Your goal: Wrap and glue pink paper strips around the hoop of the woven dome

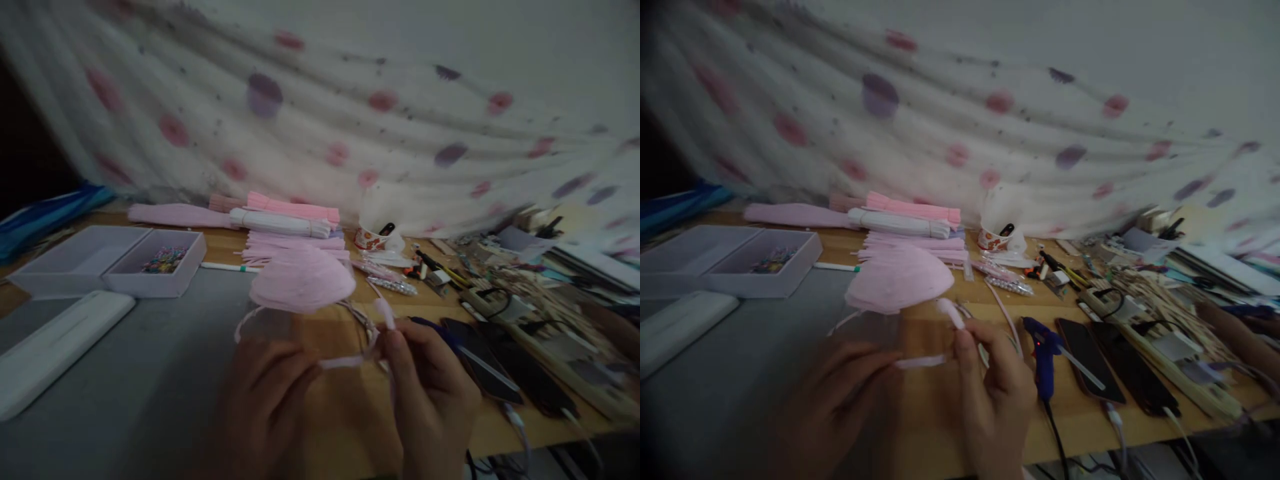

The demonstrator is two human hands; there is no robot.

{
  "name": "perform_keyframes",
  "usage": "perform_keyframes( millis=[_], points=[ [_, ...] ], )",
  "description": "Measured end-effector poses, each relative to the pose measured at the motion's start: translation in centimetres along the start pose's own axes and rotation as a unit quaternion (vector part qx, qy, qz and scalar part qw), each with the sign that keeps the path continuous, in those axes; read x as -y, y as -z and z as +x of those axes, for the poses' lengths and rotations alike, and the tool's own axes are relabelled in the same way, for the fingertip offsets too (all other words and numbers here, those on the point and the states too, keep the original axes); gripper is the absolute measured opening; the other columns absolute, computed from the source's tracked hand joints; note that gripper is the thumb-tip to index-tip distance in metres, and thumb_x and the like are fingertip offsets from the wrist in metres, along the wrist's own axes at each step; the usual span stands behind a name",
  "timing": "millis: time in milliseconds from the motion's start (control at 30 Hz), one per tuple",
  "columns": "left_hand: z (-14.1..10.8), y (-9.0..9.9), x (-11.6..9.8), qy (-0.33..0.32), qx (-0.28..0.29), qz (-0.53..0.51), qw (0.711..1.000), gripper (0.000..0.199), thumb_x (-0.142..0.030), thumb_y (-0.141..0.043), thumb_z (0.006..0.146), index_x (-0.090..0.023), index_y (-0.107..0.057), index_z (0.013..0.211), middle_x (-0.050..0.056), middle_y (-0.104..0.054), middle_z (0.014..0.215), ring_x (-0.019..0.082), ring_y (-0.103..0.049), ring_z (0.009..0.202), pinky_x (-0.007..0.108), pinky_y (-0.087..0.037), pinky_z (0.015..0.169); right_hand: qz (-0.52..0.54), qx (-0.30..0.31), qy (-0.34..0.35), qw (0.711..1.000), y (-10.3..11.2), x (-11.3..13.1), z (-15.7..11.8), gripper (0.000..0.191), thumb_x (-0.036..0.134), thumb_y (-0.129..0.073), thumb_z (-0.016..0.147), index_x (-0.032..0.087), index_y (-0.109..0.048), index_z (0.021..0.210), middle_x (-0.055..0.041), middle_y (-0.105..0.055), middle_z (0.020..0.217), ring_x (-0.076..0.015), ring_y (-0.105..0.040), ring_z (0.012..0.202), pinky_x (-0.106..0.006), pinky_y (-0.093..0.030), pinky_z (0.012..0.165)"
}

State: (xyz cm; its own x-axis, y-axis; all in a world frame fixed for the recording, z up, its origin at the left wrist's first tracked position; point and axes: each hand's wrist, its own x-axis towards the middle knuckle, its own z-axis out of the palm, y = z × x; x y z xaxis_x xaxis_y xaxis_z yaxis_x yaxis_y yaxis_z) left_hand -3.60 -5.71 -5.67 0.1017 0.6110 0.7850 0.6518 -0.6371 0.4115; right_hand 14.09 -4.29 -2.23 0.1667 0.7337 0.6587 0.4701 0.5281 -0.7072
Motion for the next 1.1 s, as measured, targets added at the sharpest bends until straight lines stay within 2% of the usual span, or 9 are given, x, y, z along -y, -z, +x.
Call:
perform_keyframes(
  millis=[100, 300, 467, 567, 700, 767, 867, 967, 1100],
  points=[
    [0.1, 0.8, 0.8, 0.013, -0.002, 0.011, 1.0, 0.011, -0.023, -0.058, 0.092, -0.025, -0.064, 0.101, -0.002, -0.068, 0.089, 0.012, -0.063, 0.083, 0.024, -0.048, 0.074, 0.092, -0.018, -0.099, 0.991, 0.5, -0.5, 0.2, 0.016, 0.031, -0.055, 0.096, 0.021, -0.064, 0.087, 0.0032, -0.058, 0.065, -0.0106, -0.055, 0.059, -0.021, -0.043, 0.054],
    [0.1, 0.8, 1.3, 0.016, -0.045, -0.01, 0.999, 0.008, -0.027, -0.06, 0.091, -0.027, -0.066, 0.097, -0.004, -0.068, 0.087, 0.012, -0.064, 0.08, 0.023, -0.048, 0.073, 0.14, -0.084, -0.158, 0.974, 0.7, -0.4, 0.0, 0.021, 0.041, -0.053, 0.095, 0.022, -0.055, 0.086, 0.0073, -0.047, 0.054, -0.009, -0.042, 0.044, -0.02, -0.033, 0.042],
    [-0.3, 0.5, 1.3, 0.0, -0.046, -0.006, 0.999, 0.008, -0.027, -0.062, 0.09, -0.027, -0.066, 0.097, -0.003, -0.067, 0.085, 0.015, -0.062, 0.079, 0.028, -0.046, 0.073, -0.054, -0.27, -0.036, 0.961, 5.1, -4.3, -3.2, 0.038, 0.041, -0.065, 0.086, 0.023, -0.038, 0.066, 0.0067, -0.036, 0.063, -0.011, -0.036, 0.055, -0.024, -0.032, 0.052],
    [-0.8, 0.5, 1.4, 0.006, -0.058, 0.007, 0.998, 0.013, -0.026, -0.064, 0.089, -0.029, -0.067, 0.101, -0.002, -0.066, 0.088, 0.017, -0.059, 0.082, 0.033, -0.043, 0.08, -0.297, -0.213, -0.059, 0.929, 9.0, -8.4, -4.2, 0.046, 0.043, -0.069, 0.081, 0.022, -0.039, 0.053, 0.0047, -0.037, 0.061, -0.0139, -0.04, 0.058, -0.028, -0.033, 0.058],
    [-1.3, 0.2, 1.1, 0.062, -0.084, -0.006, 0.995, 0.015, -0.025, -0.064, 0.088, -0.031, -0.068, 0.102, 0.0, -0.062, 0.095, 0.02, -0.057, 0.09, 0.037, -0.043, 0.084, -0.393, -0.087, -0.153, 0.903, 11.2, -12.0, -3.0, 0.045, 0.063, -0.069, 0.069, 0.018, -0.063, 0.073, -0.0071, -0.061, 0.076, -0.025, -0.056, 0.074, -0.034, -0.04, 0.065],
    [-1.4, -0.2, 0.8, 0.067, -0.079, -0.017, 0.994, 0.015, -0.025, -0.064, 0.088, -0.031, -0.068, 0.101, 0.001, -0.061, 0.095, 0.02, -0.057, 0.09, 0.04, -0.044, 0.088, -0.385, -0.016, -0.189, 0.903, 10.8, -12.7, -1.8, 0.05, 0.065, -0.065, 0.071, 0.016, -0.069, 0.084, -0.0106, -0.068, 0.08, -0.0279, -0.061, 0.077, -0.036, -0.043, 0.066],
    [-1.3, -0.6, 0.5, 0.066, -0.077, -0.014, 0.995, 0.018, -0.021, -0.063, 0.088, -0.031, -0.068, 0.102, 0.0, -0.061, 0.093, 0.019, -0.059, 0.087, 0.049, -0.039, 0.102, -0.354, 0.034, -0.2, 0.913, 10.1, -13.0, -0.2, 0.047, 0.064, -0.061, 0.073, 0.018, -0.068, 0.068, -0.0089, -0.068, 0.063, -0.0271, -0.062, 0.063, -0.035, -0.044, 0.059],
    [-1.1, -0.6, 0.3, 0.081, -0.089, -0.018, 0.993, 0.02, -0.018, -0.063, 0.088, -0.032, -0.068, 0.1, -0.002, -0.061, 0.09, 0.017, -0.06, 0.086, 0.053, -0.034, 0.109, -0.335, 0.029, -0.216, 0.917, 10.2, -12.4, 0.6, 0.049, 0.066, -0.059, 0.071, 0.018, -0.066, 0.062, -0.0106, -0.067, 0.058, -0.0298, -0.063, 0.059, -0.037, -0.044, 0.053],
    [-1.0, -0.7, 0.2, 0.087, -0.082, -0.043, 0.992, 0.022, -0.014, -0.064, 0.087, -0.033, -0.068, 0.097, -0.003, -0.061, 0.09, 0.015, -0.06, 0.087, 0.055, -0.029, 0.114, -0.151, -0.029, -0.23, 0.961, 11.0, -9.4, -0.2, 0.04, 0.055, -0.069, 0.072, 0.019, -0.071, 0.087, -0.0093, -0.074, 0.087, -0.0306, -0.068, 0.086, -0.033, -0.049, 0.056]
  ],
)
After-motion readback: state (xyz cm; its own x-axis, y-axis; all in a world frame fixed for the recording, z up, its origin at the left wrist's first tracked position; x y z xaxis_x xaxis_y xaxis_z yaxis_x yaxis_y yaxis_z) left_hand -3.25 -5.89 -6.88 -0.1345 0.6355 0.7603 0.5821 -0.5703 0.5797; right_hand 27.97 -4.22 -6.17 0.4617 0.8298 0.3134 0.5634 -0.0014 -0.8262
